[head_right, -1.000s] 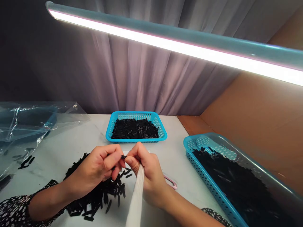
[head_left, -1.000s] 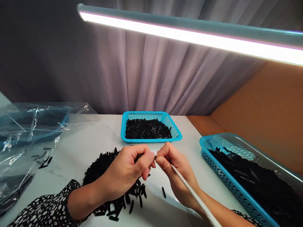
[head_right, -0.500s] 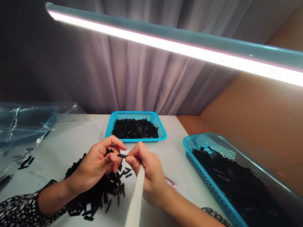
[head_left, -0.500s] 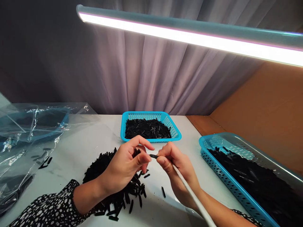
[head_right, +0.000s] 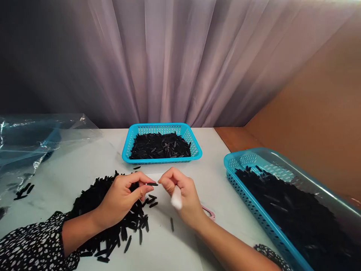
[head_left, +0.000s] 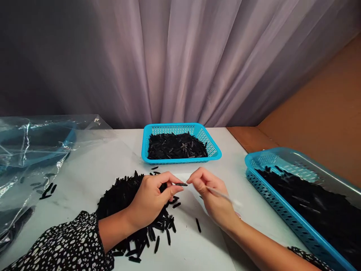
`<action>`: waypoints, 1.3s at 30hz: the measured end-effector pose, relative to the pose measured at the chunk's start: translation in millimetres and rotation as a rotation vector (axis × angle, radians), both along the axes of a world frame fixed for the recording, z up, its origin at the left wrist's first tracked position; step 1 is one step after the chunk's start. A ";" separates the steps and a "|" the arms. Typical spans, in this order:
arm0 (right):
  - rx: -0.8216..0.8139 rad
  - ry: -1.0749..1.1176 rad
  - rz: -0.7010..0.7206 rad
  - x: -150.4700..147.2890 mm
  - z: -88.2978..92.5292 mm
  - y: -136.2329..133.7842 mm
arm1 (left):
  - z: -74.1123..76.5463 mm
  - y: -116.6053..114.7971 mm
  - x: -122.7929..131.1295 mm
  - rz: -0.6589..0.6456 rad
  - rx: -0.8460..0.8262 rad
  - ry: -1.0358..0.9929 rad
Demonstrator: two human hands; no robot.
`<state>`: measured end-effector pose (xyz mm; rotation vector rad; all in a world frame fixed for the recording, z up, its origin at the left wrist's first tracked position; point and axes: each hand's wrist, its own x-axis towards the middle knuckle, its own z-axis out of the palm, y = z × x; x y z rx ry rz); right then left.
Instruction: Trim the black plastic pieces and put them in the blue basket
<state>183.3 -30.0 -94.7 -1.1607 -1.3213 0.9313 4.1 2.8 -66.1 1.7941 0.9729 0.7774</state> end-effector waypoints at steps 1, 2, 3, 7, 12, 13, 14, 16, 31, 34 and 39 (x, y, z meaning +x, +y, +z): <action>0.011 0.032 -0.050 2.3 -3.4 1.6 | -3.0 -0.1 0.9 0.016 -0.005 -0.001; 0.032 0.063 -0.100 4.4 -6.2 3.4 | -5.5 -0.2 1.4 0.033 0.008 0.000; 0.059 0.090 -0.145 6.3 -8.4 5.3 | -7.6 -0.3 1.7 0.046 0.038 0.001; 0.075 0.154 -0.250 9.6 -10.3 7.8 | -12.5 1.8 1.2 0.051 0.190 -0.001; 0.179 0.064 -0.288 1.6 -5.3 -8.5 | -15.5 3.8 1.5 0.068 0.280 0.025; 0.240 0.021 -0.271 -0.8 -5.1 -12.4 | -15.9 3.5 1.5 0.065 0.286 0.023; 0.295 -0.024 -0.242 -3.1 -5.4 -15.8 | -16.0 3.1 1.5 0.056 0.288 0.014; 0.368 -0.108 -0.184 -6.4 -7.4 -20.9 | -15.9 2.2 1.0 0.034 0.280 -0.024; 0.469 -0.357 -0.139 -0.4 -3.1 -27.8 | -17.2 2.3 0.8 0.034 0.236 -0.069; 0.442 -0.422 -0.081 -2.5 -2.5 -29.3 | -17.6 1.7 0.0 0.025 0.254 -0.065; 0.435 -0.428 -0.109 -5.3 -6.9 -29.8 | -18.8 3.1 0.2 0.029 0.261 -0.056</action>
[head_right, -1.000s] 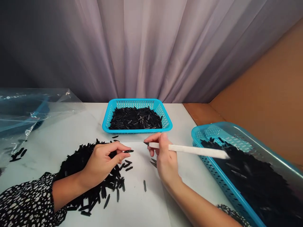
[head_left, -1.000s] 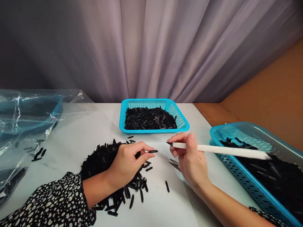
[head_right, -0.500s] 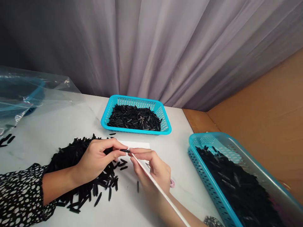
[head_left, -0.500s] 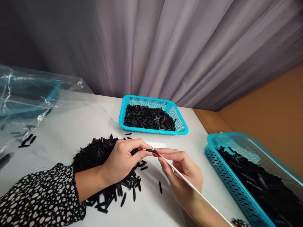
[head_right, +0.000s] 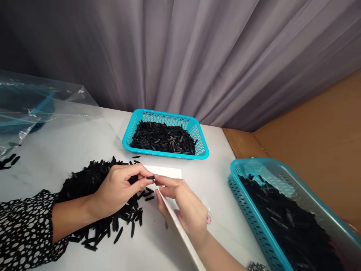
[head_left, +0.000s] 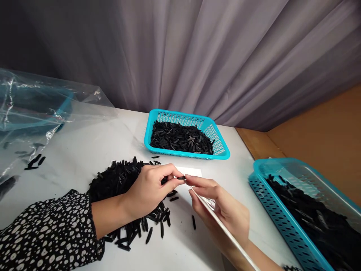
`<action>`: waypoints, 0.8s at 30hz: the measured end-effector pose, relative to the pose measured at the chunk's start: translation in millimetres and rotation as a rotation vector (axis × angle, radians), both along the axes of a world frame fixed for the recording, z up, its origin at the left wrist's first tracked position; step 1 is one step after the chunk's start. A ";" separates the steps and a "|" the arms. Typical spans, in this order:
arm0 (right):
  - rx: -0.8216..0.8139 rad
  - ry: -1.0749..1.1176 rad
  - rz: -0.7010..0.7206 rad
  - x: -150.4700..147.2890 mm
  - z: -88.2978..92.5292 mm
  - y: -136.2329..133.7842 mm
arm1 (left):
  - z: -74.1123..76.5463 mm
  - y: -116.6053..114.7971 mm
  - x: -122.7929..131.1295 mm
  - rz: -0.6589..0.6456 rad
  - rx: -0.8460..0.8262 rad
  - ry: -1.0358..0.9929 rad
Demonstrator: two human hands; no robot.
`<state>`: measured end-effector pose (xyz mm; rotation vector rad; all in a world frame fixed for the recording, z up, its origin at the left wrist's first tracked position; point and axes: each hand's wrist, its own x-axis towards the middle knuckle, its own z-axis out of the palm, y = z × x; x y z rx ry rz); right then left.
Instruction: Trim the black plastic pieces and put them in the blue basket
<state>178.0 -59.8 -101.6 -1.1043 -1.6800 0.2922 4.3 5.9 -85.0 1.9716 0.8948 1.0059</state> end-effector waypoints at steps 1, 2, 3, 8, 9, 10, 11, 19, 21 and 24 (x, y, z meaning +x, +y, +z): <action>0.008 0.002 -0.007 -0.3 -1.1 0.5 | -0.5 0.2 0.0 0.001 0.000 0.007; 0.018 -0.001 -0.013 -0.6 -2.0 1.1 | -1.1 0.4 -0.1 0.002 -0.001 0.017; 0.028 -0.012 -0.018 -0.9 -2.8 1.7 | -1.7 0.4 -0.3 0.004 -0.001 0.028; 0.101 -0.181 -0.011 -1.0 -1.4 2.4 | -5.7 -0.2 -0.9 0.012 0.052 0.075; 0.120 -0.232 -0.008 -0.9 0.1 2.0 | -6.4 -0.6 -0.8 0.011 0.078 0.081; 0.135 -0.291 0.001 -0.8 2.1 1.4 | -7.1 -1.1 -0.7 0.010 0.104 0.087; 0.146 -0.356 0.012 -0.9 4.1 0.8 | -7.5 -1.6 -0.6 0.008 0.124 0.095; 0.110 -0.465 -0.063 0.6 5.1 2.1 | -4.2 -3.6 0.2 -0.018 0.078 0.110; -0.061 -0.281 -0.139 3.5 1.3 5.6 | -3.2 -3.0 0.5 -0.029 0.065 0.078; -0.341 0.057 -0.178 8.2 -2.8 12.6 | -2.3 -2.0 0.9 -0.029 -0.026 0.046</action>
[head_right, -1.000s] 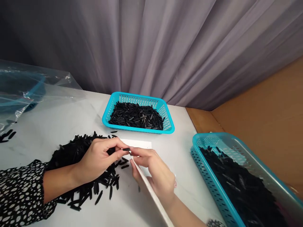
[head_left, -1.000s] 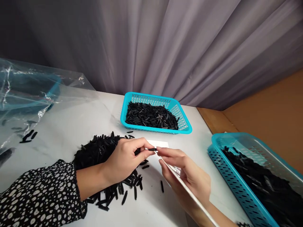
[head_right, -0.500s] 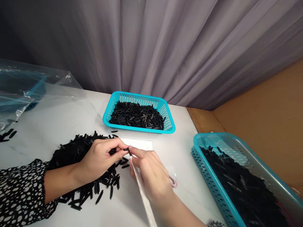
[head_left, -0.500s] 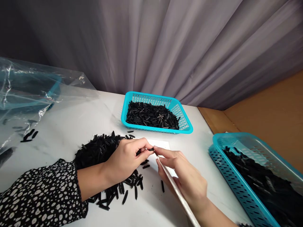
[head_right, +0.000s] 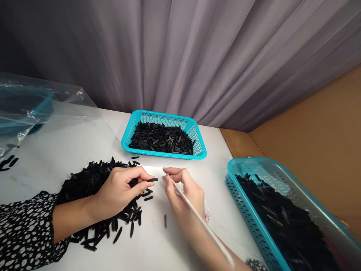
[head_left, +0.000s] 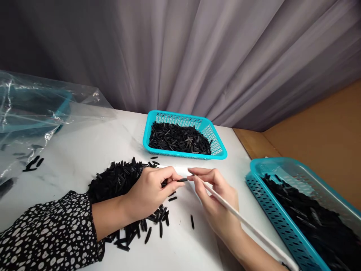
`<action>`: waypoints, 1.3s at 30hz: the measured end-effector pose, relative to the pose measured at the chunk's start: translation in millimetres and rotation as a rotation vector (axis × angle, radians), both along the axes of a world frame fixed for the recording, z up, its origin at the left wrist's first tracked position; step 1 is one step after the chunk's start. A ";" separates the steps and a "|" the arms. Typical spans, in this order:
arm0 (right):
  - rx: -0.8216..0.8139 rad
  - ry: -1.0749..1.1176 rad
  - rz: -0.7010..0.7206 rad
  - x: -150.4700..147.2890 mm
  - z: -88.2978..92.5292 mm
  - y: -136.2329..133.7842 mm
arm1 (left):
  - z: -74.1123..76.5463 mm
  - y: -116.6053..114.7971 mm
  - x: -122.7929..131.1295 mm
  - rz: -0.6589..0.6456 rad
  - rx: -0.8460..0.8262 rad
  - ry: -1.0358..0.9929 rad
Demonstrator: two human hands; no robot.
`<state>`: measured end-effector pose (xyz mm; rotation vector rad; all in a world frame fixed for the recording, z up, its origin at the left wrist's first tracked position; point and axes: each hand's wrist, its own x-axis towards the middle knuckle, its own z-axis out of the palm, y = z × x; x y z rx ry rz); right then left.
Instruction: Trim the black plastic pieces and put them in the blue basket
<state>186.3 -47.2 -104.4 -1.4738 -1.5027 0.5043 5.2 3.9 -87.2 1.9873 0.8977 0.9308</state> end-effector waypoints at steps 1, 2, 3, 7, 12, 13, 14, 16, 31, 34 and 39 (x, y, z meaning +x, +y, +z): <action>-0.044 0.089 0.000 1.2 -0.8 2.3 | 0.3 0.4 0.1 0.006 -0.047 -0.007; -0.070 0.153 0.002 2.0 -1.3 4.3 | 0.7 0.8 0.2 0.012 -0.095 -0.012; -0.081 0.197 0.000 2.4 -1.6 5.9 | 1.1 1.2 0.3 0.018 -0.137 -0.017; -0.110 0.299 0.009 0.9 0.5 7.0 | 2.5 2.9 0.9 0.022 -0.204 -0.031; -0.171 0.286 0.057 -1.0 4.0 2.4 | 2.0 3.4 1.0 0.013 -0.202 -0.028; -0.179 0.279 0.064 -1.4 3.5 1.6 | 1.8 3.4 0.9 0.012 -0.202 -0.024; -0.176 0.278 0.079 -2.2 2.7 1.0 | 1.5 3.5 0.7 0.011 -0.198 -0.019; -0.146 0.278 0.127 -5.5 0.8 0.1 | 1.3 3.7 0.4 -0.010 -0.183 -0.001; 0.097 -0.697 -0.640 132.3 55.7 -11.9 | 23.9 23.0 -1.3 -0.257 -0.966 -0.298; 0.106 -0.637 -0.670 127.3 53.3 -18.9 | 21.5 21.3 -3.7 -0.276 -0.983 -0.386; 0.092 -0.131 -0.254 58.0 46.4 -8.5 | 14.1 19.4 -5.6 -0.313 -0.986 -0.428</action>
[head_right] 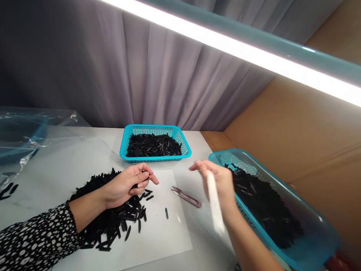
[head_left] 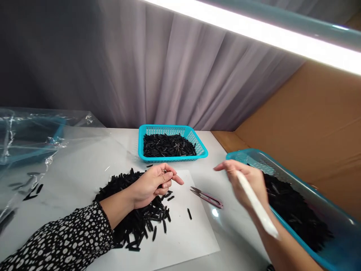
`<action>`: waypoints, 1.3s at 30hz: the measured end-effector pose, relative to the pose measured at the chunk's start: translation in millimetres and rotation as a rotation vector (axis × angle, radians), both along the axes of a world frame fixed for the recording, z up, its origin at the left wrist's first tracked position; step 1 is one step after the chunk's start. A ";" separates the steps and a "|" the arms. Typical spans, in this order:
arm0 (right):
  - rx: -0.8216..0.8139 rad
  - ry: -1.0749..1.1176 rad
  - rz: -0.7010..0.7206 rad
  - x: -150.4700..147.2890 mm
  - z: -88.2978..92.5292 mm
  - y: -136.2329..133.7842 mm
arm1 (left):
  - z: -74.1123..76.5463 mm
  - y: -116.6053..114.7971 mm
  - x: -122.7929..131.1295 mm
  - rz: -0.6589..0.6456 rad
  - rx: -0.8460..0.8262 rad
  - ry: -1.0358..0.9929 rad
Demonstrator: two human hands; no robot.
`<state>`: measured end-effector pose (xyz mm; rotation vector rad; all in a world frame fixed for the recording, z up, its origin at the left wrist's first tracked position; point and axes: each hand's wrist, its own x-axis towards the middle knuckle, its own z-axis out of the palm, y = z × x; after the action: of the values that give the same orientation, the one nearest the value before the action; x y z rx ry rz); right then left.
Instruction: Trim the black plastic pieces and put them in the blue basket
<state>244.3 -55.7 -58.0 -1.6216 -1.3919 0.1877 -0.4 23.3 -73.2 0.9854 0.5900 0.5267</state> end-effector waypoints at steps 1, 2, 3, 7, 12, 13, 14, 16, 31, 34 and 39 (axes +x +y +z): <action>0.019 0.059 0.089 -15.1 -2.0 4.2 | -0.6 -0.5 0.2 0.004 0.006 0.003; 0.014 0.108 0.170 -28.8 -4.5 8.6 | -0.9 -1.2 0.4 0.007 0.008 0.008; 0.003 0.154 0.240 -40.8 -7.4 12.9 | -0.9 -2.0 0.7 0.005 0.007 0.013; -0.090 0.338 0.476 -69.7 -20.7 25.0 | -1.1 -5.7 1.3 -0.010 -0.017 0.027; -0.198 0.503 0.602 -74.7 -32.1 26.3 | -4.3 -6.9 1.9 -0.025 -0.048 0.020; -0.212 0.539 0.608 -73.5 -34.1 26.1 | -4.9 -6.5 2.1 -0.033 -0.059 0.017; -0.224 0.589 0.612 -72.0 -36.5 26.1 | -5.3 -5.9 2.3 -0.039 -0.073 0.013; -0.244 0.719 0.595 -68.5 -42.3 26.7 | -5.0 -4.6 2.4 -0.038 -0.110 0.000; -0.274 1.137 0.412 -68.0 -38.7 24.3 | -6.1 -1.3 3.0 -0.005 -0.066 -0.020; -0.255 1.113 0.403 -67.0 -42.0 24.8 | -5.4 -2.5 3.5 -0.015 -0.047 0.011; -0.261 1.028 0.406 -65.8 -50.0 23.4 | -4.6 -3.7 4.6 -0.028 0.016 0.058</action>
<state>178.6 -32.3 -108.0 -1.1015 -0.8545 1.2851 4.2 19.7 -77.8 1.0256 0.6238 0.4803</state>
